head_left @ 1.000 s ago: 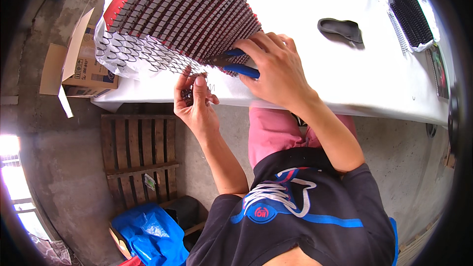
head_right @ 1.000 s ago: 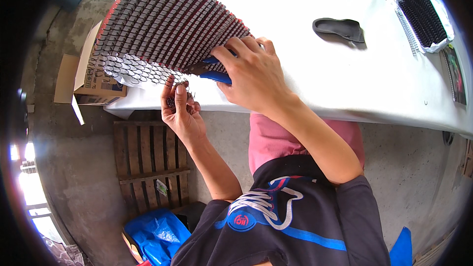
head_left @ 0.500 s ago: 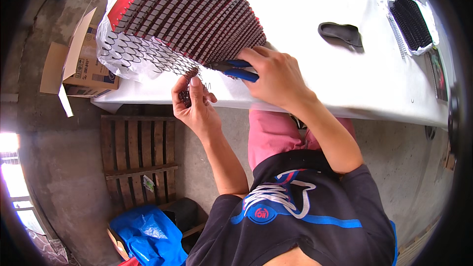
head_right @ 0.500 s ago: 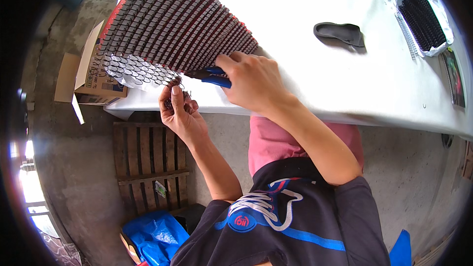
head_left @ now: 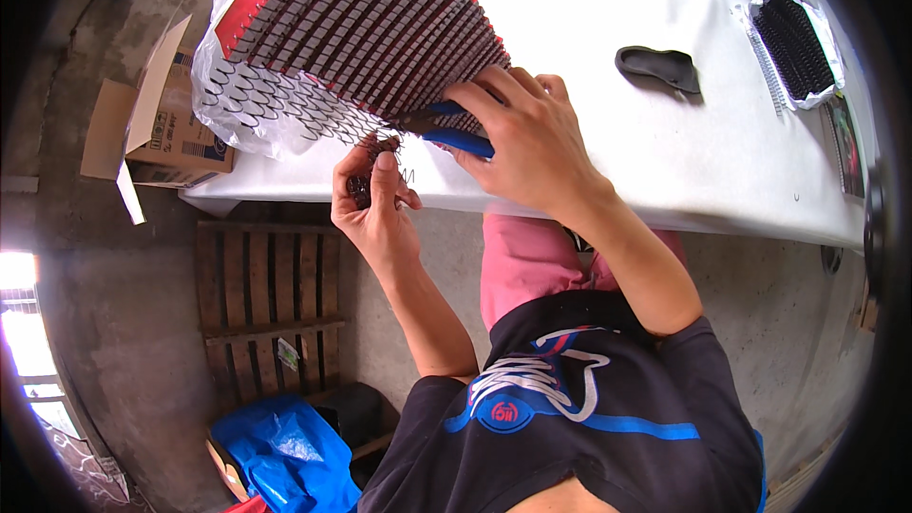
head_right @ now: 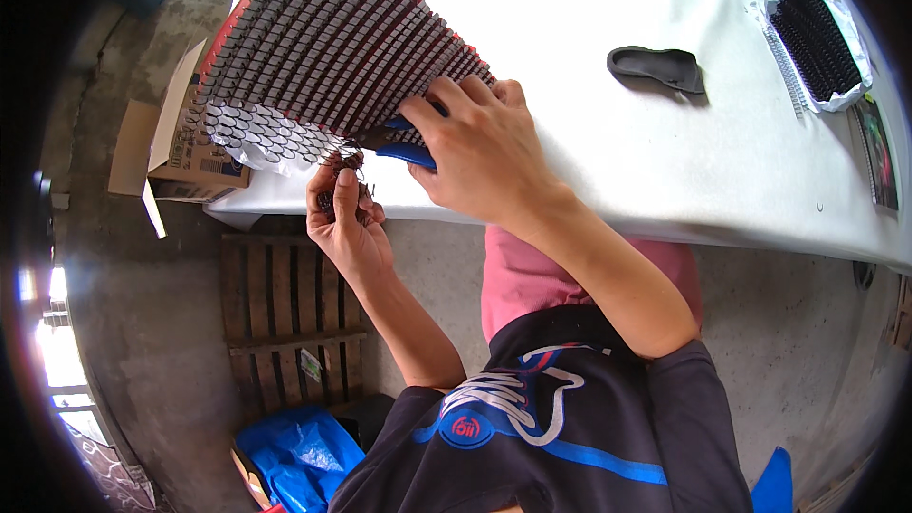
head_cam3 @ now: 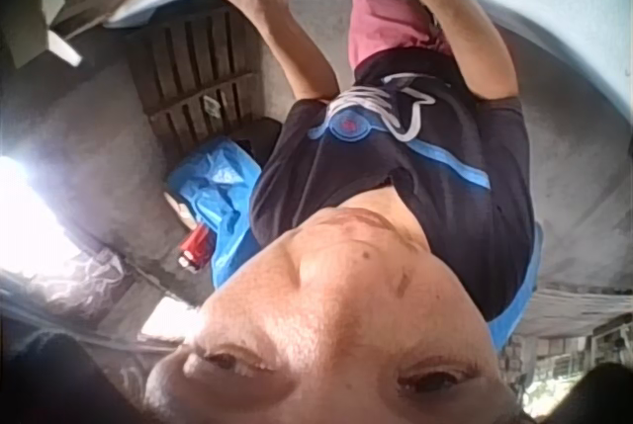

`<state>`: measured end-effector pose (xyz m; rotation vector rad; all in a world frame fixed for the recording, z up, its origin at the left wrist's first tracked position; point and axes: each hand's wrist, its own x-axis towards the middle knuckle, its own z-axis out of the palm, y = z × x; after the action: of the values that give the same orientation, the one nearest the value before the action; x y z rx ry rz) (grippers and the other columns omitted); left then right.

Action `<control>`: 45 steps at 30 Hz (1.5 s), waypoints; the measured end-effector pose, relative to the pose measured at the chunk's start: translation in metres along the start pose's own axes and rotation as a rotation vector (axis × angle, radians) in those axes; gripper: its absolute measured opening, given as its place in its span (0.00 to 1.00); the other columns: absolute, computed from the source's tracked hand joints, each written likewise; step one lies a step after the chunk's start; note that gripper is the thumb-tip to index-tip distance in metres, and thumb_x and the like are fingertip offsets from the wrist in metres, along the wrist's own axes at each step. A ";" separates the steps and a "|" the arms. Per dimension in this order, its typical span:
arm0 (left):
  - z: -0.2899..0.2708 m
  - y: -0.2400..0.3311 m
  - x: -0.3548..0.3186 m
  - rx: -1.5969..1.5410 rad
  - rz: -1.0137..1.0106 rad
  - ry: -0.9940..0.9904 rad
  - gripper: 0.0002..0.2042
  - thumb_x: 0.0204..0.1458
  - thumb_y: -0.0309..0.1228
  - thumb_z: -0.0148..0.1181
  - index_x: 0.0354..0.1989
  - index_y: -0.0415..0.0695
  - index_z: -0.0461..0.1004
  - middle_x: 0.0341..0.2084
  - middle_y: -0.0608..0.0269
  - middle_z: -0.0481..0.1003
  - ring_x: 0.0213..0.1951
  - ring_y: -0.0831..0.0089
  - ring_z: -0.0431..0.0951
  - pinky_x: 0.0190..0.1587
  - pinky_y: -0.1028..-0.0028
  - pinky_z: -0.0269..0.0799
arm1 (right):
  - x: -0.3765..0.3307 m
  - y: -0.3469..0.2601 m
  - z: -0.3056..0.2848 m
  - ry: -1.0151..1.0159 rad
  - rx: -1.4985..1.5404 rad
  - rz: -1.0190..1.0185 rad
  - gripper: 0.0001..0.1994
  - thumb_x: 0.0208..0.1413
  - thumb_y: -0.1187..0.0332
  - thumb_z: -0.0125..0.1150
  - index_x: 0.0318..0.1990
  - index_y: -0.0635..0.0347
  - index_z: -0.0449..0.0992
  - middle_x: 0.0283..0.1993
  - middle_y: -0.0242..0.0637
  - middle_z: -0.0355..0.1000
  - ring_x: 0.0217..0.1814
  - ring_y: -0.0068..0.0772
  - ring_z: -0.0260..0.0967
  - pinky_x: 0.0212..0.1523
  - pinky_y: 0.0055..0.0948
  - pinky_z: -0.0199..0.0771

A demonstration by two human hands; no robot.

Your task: The person trims the excess wire from spiral-bound notebooks using a pair of pliers, working through a stack of notebooks one by one.

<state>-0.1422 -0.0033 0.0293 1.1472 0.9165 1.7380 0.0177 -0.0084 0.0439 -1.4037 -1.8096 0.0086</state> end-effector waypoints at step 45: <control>-0.113 -0.045 0.332 -0.083 -0.354 0.310 0.29 0.56 0.54 0.36 0.56 0.43 0.63 0.53 0.58 0.67 0.51 0.66 0.67 0.53 0.63 0.63 | -0.087 0.069 -0.025 -0.229 -0.058 0.005 0.23 0.33 0.67 0.70 0.42 0.56 0.72 0.39 0.35 0.67 0.43 0.40 0.64 0.46 0.38 0.60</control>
<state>-0.3139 0.3046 0.0623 0.6235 1.1443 1.6637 0.0911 -0.0641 -0.0226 -1.4985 -2.0075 0.1248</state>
